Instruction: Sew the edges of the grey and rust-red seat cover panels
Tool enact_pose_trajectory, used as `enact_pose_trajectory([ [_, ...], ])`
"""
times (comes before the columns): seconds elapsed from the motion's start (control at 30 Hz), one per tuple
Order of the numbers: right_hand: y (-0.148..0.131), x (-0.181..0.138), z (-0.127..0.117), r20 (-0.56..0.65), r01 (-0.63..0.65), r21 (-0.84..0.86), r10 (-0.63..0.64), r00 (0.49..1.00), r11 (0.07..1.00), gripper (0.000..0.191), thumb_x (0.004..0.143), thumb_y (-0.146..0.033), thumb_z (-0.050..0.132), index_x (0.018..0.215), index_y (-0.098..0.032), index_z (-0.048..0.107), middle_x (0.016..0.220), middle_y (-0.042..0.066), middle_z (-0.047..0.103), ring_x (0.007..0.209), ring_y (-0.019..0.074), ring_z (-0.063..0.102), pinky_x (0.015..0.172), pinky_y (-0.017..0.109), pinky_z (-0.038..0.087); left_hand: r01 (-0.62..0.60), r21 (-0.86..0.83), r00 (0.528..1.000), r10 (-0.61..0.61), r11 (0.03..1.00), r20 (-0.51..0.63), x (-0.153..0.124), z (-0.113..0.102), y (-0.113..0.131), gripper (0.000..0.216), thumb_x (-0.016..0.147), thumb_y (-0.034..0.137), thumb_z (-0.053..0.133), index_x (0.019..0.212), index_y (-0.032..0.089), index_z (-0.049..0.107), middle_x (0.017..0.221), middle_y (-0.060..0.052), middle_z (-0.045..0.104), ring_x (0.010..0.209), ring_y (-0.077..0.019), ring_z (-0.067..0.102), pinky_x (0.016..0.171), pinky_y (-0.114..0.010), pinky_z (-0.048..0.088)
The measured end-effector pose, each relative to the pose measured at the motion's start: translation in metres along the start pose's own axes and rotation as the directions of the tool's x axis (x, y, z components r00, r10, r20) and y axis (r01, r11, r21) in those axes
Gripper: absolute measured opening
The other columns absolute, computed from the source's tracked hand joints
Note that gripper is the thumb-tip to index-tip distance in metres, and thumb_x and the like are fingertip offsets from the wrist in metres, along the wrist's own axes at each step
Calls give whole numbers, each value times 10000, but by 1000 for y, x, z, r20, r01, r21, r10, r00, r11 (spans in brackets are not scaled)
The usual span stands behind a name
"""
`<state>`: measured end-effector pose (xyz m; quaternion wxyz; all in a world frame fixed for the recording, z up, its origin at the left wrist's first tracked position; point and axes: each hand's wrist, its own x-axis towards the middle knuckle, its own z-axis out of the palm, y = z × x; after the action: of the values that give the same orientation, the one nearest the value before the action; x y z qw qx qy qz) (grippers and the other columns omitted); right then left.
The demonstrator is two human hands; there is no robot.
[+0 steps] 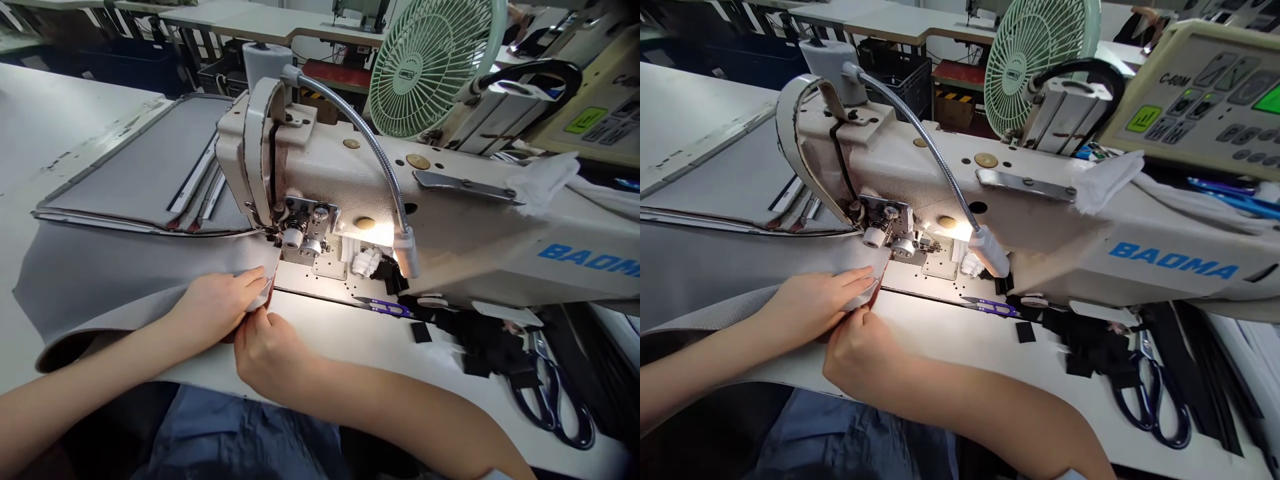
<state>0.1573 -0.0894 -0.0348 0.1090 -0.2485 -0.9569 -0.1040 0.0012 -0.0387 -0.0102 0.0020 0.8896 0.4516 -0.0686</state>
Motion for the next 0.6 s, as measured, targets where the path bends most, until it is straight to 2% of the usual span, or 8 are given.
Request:
enact_pose_trajectory([
  [0.1,8,5,6,21,-14,20,14,1000,1000,242,766,30,420,736,-112,613,625,120,608,519,187,464,466,325,286,5,-43,1000,-6,999,-14,10,0,-3,439,872,101,449,1250,175,659,1399,-115,586,885,-273,714,655,-379,535],
  [0.2,17,9,11,48,-43,30,42,998,999,263,776,34,411,771,-103,636,672,131,636,558,200,502,479,329,322,21,-29,1000,-21,999,18,21,-4,-6,415,892,110,450,1243,182,659,1410,-99,581,939,-264,706,699,-356,523],
  [0.37,29,12,10,154,-79,44,71,985,996,294,785,58,413,878,-52,670,775,162,674,644,225,569,525,343,401,55,-5,997,-54,998,50,34,-12,-11,407,920,137,455,1275,197,645,1405,-82,587,911,-262,704,653,-358,490],
  [0.6,32,12,11,190,-96,98,77,979,991,278,808,42,427,893,-49,675,780,162,666,657,225,559,554,359,430,83,28,994,-85,996,70,36,-16,-8,350,943,159,476,1244,191,652,1347,-85,629,835,-258,698,603,-360,426],
])
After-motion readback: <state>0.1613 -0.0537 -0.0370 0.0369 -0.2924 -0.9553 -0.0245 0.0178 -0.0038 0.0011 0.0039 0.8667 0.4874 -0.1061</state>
